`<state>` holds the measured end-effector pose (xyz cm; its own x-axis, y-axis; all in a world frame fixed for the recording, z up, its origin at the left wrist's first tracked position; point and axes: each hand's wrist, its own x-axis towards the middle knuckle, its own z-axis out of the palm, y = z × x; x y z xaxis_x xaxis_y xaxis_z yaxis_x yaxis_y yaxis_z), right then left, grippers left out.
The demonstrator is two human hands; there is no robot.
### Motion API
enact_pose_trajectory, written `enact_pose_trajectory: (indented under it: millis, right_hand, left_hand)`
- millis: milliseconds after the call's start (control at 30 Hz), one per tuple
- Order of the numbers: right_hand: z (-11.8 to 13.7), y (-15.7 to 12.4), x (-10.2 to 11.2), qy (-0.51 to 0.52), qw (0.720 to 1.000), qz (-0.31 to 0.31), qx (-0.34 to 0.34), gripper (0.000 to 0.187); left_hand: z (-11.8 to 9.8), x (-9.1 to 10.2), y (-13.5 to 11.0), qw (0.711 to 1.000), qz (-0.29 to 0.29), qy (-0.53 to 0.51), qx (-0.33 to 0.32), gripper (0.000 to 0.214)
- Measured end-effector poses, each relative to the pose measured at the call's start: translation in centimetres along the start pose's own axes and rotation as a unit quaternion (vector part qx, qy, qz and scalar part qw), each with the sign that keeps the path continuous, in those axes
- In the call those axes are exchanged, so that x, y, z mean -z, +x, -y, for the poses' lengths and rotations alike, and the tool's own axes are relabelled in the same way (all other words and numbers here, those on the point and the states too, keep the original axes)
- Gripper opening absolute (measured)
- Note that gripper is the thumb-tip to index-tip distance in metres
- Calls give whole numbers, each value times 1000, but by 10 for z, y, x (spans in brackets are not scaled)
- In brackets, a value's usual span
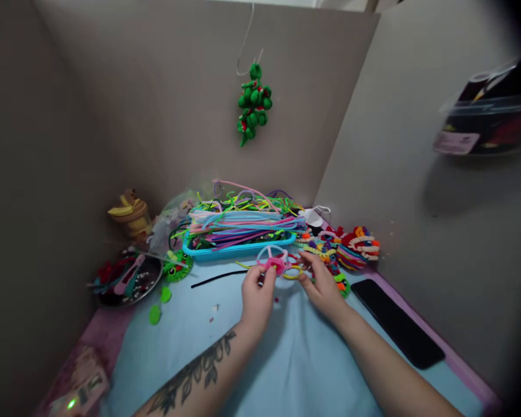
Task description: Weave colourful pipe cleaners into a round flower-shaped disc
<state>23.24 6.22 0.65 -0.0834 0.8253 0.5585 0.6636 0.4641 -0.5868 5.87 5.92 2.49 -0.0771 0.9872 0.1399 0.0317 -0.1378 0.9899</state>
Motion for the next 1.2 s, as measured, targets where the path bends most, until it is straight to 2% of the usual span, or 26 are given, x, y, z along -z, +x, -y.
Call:
enact_pose_trajectory:
  millis: [67, 167, 233, 333, 400, 500, 667, 800, 900, 1000, 1100, 1200]
  right_hand:
    - [-4, 6, 6, -54, 998, 39, 10, 30]
    - [-8, 10, 7, -80, 995, 63, 23, 19]
    - [-7, 11, 5, -76, 996, 37, 13, 20]
    - [3, 19, 2, -57, 998, -5, -5, 21]
    - [16, 34, 2, -37, 999, 2, 6, 22]
    - [34, 71, -1, -29, 998, 26, 48, 20]
    - [40, 144, -33, -73, 985, 93, 128, 22]
    - [34, 187, -64, -141, 965, 153, 162, 27]
    - [30, 207, -81, -167, 950, 186, 186, 21]
    - [29, 222, -93, -185, 936, 227, 198, 15]
    - [29, 236, -102, -191, 920, 278, 200, 11]
    - [31, 252, -102, -188, 902, 329, 208, 5]
  left_hand:
    - [9, -6, -1, 999, 31, -32, 25, 28]
    - [18, -7, -7, 996, 34, -61, 48, 29]
    - [20, -5, -10, 994, 35, -71, 73, 30]
    - [14, -1, -9, 994, 28, -82, 69, 28]
    - [8, 3, -8, 994, 22, -81, 68, 28]
    - [4, 13, -10, 993, 6, -75, 94, 31]
    - [9, 33, -25, 988, -45, -70, 131, 39]
    - [16, 39, -32, 977, -124, -84, 154, 41]
    - [18, 41, -33, 968, -145, -96, 179, 42]
    - [15, 46, -30, 967, -124, -94, 203, 40]
    - [4, 55, -24, 971, -109, -90, 193, 38]
    - [-5, 65, -16, 971, -150, -58, 176, 35]
